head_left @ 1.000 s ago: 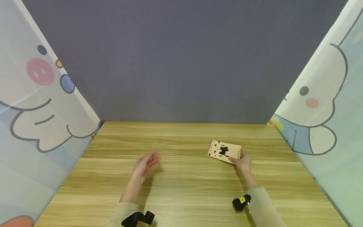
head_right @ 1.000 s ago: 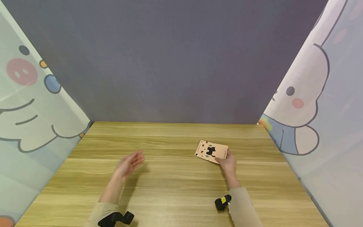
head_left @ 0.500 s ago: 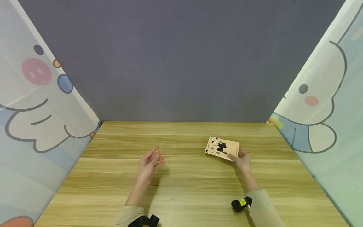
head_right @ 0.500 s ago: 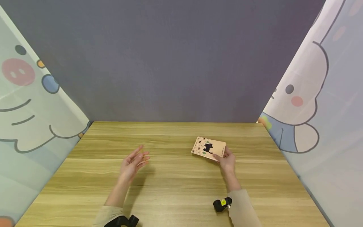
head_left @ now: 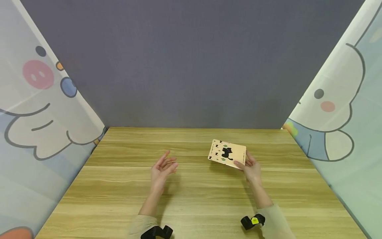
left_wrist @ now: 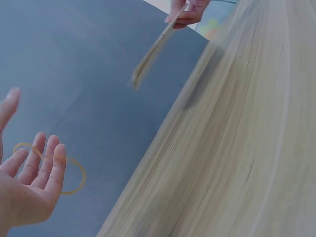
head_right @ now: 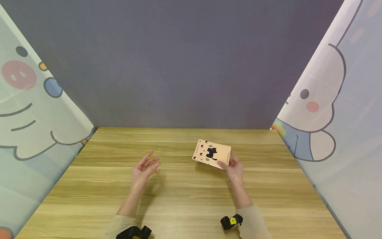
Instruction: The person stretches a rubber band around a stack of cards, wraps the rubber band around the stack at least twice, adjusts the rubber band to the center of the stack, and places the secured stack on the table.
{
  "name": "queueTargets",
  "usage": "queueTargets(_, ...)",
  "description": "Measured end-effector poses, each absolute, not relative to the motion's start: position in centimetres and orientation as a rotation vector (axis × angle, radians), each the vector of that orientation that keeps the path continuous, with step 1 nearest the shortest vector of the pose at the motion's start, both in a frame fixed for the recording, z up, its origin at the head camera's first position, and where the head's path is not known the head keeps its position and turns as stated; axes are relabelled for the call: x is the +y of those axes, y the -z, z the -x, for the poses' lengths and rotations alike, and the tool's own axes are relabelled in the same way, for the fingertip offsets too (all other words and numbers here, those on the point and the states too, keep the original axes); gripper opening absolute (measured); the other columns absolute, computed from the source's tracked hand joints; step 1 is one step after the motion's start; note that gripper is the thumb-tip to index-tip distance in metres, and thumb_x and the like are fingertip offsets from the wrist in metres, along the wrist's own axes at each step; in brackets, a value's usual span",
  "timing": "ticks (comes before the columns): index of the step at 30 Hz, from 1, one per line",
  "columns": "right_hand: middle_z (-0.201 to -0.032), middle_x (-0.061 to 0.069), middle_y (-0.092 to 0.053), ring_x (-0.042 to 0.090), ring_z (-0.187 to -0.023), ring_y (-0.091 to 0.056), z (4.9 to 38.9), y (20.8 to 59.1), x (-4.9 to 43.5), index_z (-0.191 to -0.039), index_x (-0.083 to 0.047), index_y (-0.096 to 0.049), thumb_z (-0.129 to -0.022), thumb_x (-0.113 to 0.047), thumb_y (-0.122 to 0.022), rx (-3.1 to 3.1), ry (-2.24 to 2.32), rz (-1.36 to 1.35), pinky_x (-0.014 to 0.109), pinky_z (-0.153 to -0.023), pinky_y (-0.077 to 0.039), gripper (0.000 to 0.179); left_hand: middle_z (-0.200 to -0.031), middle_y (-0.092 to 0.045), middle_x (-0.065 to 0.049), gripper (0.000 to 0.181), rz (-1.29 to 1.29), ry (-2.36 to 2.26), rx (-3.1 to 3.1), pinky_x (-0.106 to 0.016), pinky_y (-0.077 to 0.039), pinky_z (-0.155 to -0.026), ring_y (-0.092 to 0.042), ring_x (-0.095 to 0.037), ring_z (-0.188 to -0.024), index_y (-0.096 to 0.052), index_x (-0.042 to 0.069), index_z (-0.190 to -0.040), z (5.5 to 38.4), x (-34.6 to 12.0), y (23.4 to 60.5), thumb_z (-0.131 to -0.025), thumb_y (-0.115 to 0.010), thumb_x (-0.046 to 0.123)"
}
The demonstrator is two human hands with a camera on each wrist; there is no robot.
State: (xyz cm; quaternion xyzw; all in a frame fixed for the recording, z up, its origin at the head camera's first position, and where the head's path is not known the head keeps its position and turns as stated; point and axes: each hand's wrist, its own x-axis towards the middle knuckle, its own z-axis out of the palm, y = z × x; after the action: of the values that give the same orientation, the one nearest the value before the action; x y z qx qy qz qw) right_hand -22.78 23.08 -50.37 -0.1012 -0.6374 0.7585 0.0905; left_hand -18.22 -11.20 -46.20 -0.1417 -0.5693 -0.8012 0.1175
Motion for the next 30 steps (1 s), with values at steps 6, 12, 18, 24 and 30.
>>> queueTargets(6,-0.128,0.028,-0.039,0.021,-0.096,-0.058,22.3,50.2,22.2,-0.139,-0.017,-0.027,-0.063,-0.006,-0.079,-1.878,-2.325,0.197,0.031,-0.076,-0.050,0.093,-0.106,-0.056,-0.020,0.043,0.464,2.349,-1.705,-0.039,-0.053,-0.069,-0.059,-0.019,-0.090,-0.038,-0.011,-0.126,17.3,-10.3,44.0,-0.086,-0.051,-0.001)
queueTargets(12,-0.126,0.027,-0.041,0.023,-0.097,-0.058,21.8,49.8,21.3,-0.139,-0.018,-0.030,-0.057,-0.014,-0.083,-1.859,-2.363,0.136,0.034,-0.076,-0.050,0.098,-0.109,-0.053,-0.024,0.042,0.457,2.328,-1.756,-0.047,-0.051,-0.069,-0.058,-0.029,-0.093,-0.040,-0.009,-0.126,17.5,-9.8,43.7,-0.086,-0.034,-0.015)
queueTargets(18,-0.124,0.027,-0.043,0.023,-0.096,-0.058,21.7,50.0,20.7,-0.137,-0.021,-0.033,-0.055,-0.020,-0.084,-1.849,-2.371,0.120,0.034,-0.076,-0.050,0.097,-0.110,-0.051,-0.024,0.044,0.427,2.298,-1.815,-0.040,-0.052,-0.067,-0.053,-0.041,-0.097,-0.045,-0.004,-0.125,17.7,-9.5,44.0,-0.084,-0.037,-0.020)
queueTargets(24,-0.123,0.026,-0.044,0.028,-0.097,-0.058,21.7,50.2,20.2,-0.137,-0.021,-0.033,-0.056,-0.017,-0.083,-1.763,-2.453,0.053,0.037,-0.078,-0.049,0.095,-0.108,-0.054,-0.019,0.052,0.468,2.236,-1.884,-0.040,-0.053,-0.064,-0.054,-0.041,-0.092,-0.046,-0.004,-0.124,17.8,-9.4,43.7,-0.075,-0.055,-0.020)
queueTargets(30,-0.119,0.023,-0.048,0.030,-0.097,-0.057,21.5,49.6,19.9,-0.138,-0.018,-0.030,-0.068,0.002,-0.073,-1.678,-2.522,-0.073,0.038,-0.077,-0.050,0.084,-0.107,-0.057,-0.013,0.059,0.506,2.162,-1.913,-0.036,-0.053,-0.069,-0.057,-0.030,-0.090,-0.047,-0.005,-0.123,17.8,-9.0,43.7,-0.068,-0.067,-0.014)
